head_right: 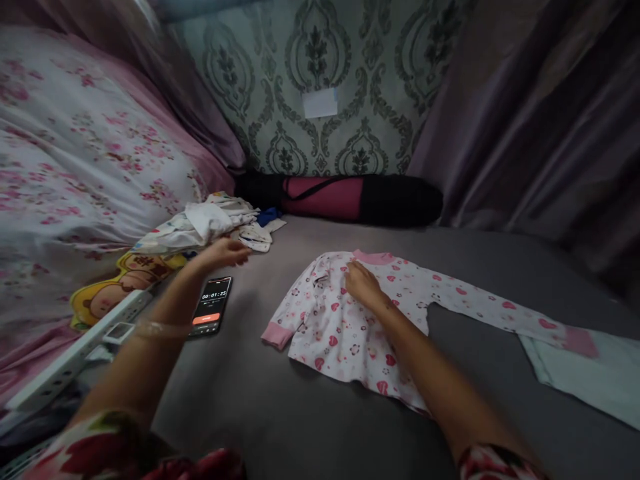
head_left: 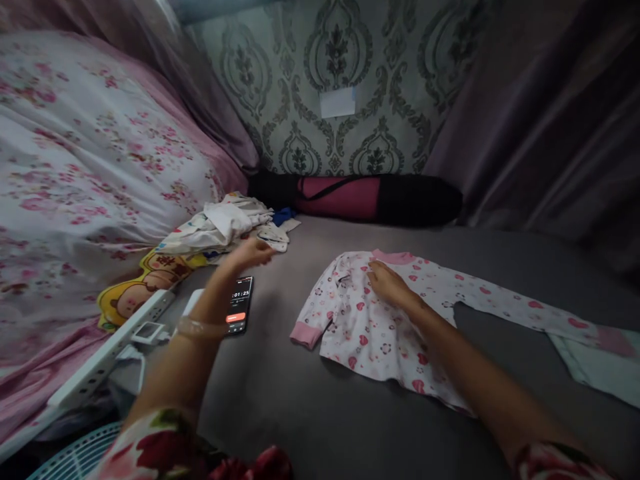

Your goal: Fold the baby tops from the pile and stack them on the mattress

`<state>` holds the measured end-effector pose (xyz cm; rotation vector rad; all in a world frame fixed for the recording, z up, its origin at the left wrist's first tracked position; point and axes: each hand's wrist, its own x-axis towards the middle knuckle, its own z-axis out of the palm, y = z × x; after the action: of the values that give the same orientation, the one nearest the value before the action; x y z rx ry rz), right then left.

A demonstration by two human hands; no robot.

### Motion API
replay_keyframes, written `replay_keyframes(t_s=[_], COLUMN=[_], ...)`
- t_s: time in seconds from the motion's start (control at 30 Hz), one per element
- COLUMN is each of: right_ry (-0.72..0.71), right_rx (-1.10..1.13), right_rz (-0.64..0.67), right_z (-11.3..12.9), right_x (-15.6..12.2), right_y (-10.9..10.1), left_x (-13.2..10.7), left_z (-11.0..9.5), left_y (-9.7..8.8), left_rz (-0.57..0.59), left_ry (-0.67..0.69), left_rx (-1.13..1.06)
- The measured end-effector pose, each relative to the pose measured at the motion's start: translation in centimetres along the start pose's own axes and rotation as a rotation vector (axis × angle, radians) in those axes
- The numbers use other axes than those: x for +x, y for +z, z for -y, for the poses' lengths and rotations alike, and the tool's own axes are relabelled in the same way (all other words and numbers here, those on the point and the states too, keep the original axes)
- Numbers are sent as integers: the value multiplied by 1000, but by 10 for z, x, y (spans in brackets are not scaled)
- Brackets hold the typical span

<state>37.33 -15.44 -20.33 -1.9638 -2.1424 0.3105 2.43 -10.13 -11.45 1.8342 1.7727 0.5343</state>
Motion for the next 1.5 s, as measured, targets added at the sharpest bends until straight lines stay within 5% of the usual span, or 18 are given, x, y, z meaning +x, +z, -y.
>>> replay_keyframes(t_s=[0.13, 0.23, 0.37, 0.5, 0.7, 0.87, 1.17, 1.37, 1.5], right_ry=[-44, -56, -11, 42, 77, 99, 130, 127, 126], right_rx=[-5, 6, 24, 60, 91, 39, -56, -92, -99], right_rz=[-26, -67, -110, -168, -192, -206, -156, -162, -151], right_z=[18, 27, 33, 33, 33, 41, 49, 51, 51], right_x=[24, 37, 46, 49, 46, 43, 41, 39, 39], right_y=[13, 22, 35, 44, 48, 53, 55, 53, 53], left_x=[-42, -66, -82, -72, -22, 20, 73, 72, 71], left_z=[-10, -10, -7, -1, 7, 20, 30, 37, 51], left_y=[69, 93, 99, 83, 19, -14, 29, 63, 70], left_rz=[381, 388, 422, 487, 216, 158, -228, -254, -250], left_ry=[-5, -7, -36, -52, -128, -131, -130, -73, -68], left_rx=[111, 206, 114, -25, -316, -381, 319, 617, 676])
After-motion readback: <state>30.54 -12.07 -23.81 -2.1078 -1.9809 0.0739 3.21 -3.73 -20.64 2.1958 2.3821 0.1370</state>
